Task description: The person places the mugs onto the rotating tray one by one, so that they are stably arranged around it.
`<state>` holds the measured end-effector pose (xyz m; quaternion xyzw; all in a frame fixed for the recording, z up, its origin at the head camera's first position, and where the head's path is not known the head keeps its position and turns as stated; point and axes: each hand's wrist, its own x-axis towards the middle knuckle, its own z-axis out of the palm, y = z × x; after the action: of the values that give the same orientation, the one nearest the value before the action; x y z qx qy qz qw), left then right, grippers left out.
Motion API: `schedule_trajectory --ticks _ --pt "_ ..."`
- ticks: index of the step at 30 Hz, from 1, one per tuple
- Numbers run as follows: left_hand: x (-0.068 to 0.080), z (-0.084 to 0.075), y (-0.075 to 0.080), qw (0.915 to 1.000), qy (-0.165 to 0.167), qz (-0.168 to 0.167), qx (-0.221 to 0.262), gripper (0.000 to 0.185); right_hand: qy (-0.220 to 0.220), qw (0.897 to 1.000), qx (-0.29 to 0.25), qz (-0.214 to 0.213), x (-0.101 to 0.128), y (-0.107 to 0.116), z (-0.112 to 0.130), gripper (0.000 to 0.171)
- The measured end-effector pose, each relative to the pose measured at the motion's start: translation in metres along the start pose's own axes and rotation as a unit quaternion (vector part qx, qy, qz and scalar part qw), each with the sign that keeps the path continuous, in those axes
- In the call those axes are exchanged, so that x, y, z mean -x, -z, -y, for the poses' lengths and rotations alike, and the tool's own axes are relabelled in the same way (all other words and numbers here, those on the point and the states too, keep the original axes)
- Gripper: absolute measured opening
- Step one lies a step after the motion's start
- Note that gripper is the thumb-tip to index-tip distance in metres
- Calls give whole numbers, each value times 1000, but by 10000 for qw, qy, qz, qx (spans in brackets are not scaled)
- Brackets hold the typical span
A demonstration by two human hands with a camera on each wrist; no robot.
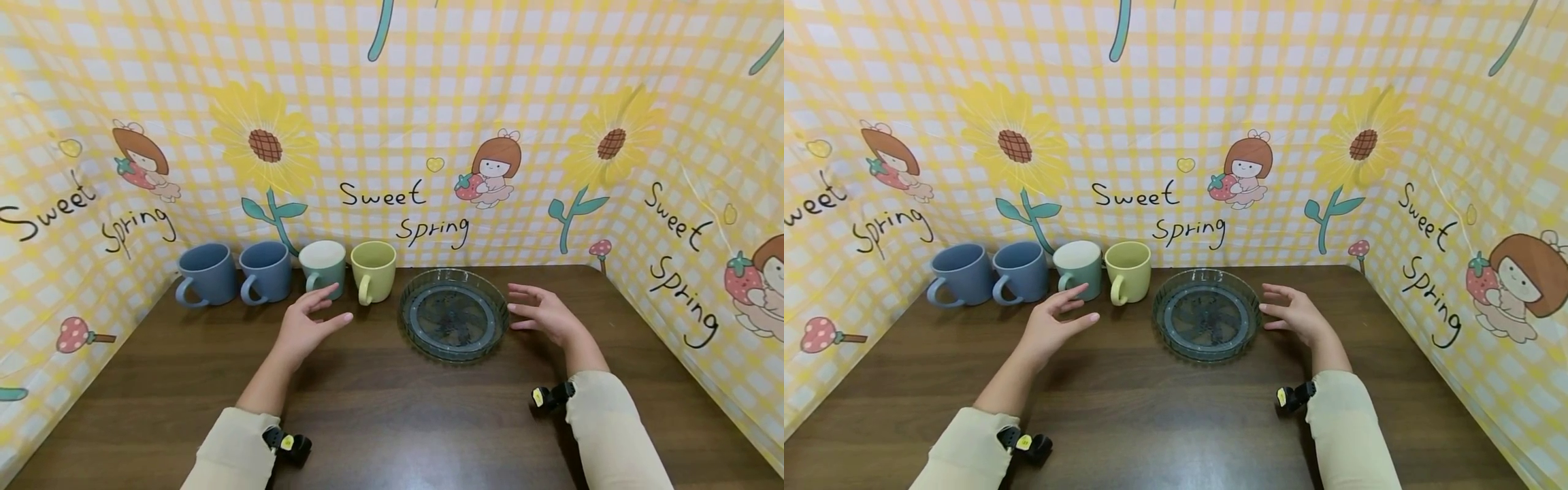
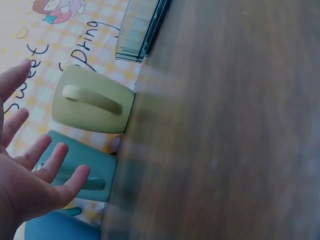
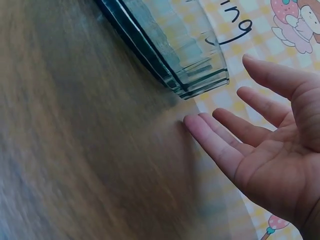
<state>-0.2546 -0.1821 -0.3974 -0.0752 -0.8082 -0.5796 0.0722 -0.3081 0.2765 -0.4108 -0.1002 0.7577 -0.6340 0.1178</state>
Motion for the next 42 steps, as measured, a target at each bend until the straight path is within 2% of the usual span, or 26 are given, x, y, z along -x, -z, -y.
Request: schedule_trajectory --ticks 9,19,25,33,42 --pt "-11 8 -10 9965 652 -35 515 67 -207 9996 -170 70 -6 -2 -6 63" --pt "-22 8 -23 9945 807 -268 612 66 -169 9990 -392 125 -13 -5 -6 60" --pt "-31 11 -32 9892 1003 -398 993 65 -203 9985 -470 192 -12 -4 -7 56" --pt "-40 11 -49 9807 962 -858 1467 59 -178 9984 -513 135 -10 -5 -9 58" --pt "-45 11 -61 9833 800 -1069 1237 58 -264 9984 -491 12 -11 -6 -10 58"
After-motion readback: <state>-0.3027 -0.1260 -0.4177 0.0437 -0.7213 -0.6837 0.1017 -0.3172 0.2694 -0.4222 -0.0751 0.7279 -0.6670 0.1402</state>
